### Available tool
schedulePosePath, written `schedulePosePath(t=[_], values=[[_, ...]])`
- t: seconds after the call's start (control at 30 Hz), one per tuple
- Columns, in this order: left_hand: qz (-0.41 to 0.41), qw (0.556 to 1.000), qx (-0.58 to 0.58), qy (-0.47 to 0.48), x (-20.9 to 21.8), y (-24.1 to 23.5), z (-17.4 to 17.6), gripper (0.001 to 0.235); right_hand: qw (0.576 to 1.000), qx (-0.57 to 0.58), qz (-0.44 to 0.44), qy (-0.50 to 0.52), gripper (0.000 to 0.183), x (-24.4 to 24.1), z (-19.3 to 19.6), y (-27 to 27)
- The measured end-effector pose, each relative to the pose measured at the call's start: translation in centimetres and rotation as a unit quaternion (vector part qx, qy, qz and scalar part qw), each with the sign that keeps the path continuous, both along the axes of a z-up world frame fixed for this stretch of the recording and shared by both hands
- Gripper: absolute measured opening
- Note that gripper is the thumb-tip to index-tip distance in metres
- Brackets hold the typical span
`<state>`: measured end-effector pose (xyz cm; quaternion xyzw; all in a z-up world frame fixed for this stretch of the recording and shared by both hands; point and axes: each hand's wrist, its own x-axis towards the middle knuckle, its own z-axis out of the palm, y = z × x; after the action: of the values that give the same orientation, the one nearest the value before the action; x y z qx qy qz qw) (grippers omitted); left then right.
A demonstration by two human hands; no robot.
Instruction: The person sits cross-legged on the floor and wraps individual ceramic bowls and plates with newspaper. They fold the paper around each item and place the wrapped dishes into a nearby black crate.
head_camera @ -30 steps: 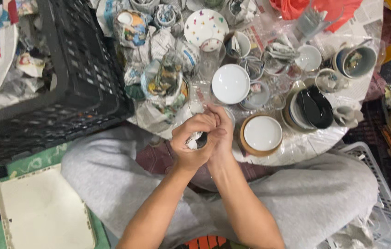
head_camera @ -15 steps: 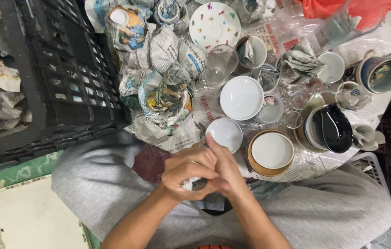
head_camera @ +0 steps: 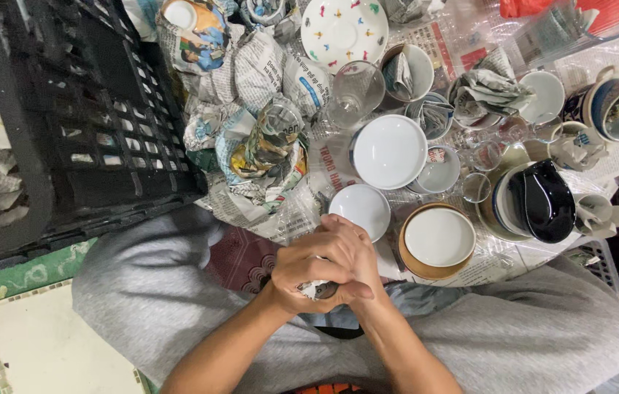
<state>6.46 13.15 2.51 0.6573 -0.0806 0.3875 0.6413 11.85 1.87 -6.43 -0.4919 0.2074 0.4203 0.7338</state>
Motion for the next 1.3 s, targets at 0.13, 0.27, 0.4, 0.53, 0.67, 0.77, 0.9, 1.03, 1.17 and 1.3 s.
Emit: schedulePosePath(t=[0.13,0.27,0.4,0.53,0.67,0.77,0.9,1.03,1.17,1.3], values=[[0.007,1.000,-0.002,0.008,-0.1,0.0,-0.3,0.030,1.000,-0.002,0.020,-0.002,0.033,-0.6,-1.7,-0.2],[0.025,1.000,0.005,0.017,-0.4,-0.1,-0.8,0.031,0.943,-0.060,0.195,-0.262,0.035,-0.7,-2.0,-1.3],[0.025,0.999,0.014,0.019,-0.7,0.0,-1.2,0.031,0.952,-0.009,0.215,-0.218,0.037,-0.7,-1.9,-1.5],[-0.009,0.999,-0.003,0.041,-0.7,0.2,0.2,0.030,0.898,-0.055,0.255,-0.355,0.035,-0.2,-0.6,-0.8],[0.024,0.975,0.173,0.135,0.1,1.5,3.8,0.049,0.970,0.098,0.145,-0.171,0.031,0.7,2.2,-0.3],[0.083,0.896,0.342,0.270,-0.2,2.1,7.7,0.070,0.992,0.089,0.010,0.085,0.029,1.7,3.6,0.8],[0.050,0.856,0.304,0.415,0.5,2.0,11.3,0.070,0.994,0.088,-0.053,0.030,0.036,1.7,4.9,1.5],[0.010,0.840,0.273,0.468,2.8,1.7,14.4,0.037,0.959,0.282,-0.025,0.021,0.049,2.6,8.0,1.5],[0.058,0.845,0.388,0.363,4.6,4.9,18.5,0.034,0.908,0.415,0.049,-0.025,0.079,7.4,12.3,2.5],[0.167,0.818,0.428,0.346,6.7,9.1,22.7,0.029,0.927,0.309,0.123,-0.174,0.083,14.1,16.4,5.3]])
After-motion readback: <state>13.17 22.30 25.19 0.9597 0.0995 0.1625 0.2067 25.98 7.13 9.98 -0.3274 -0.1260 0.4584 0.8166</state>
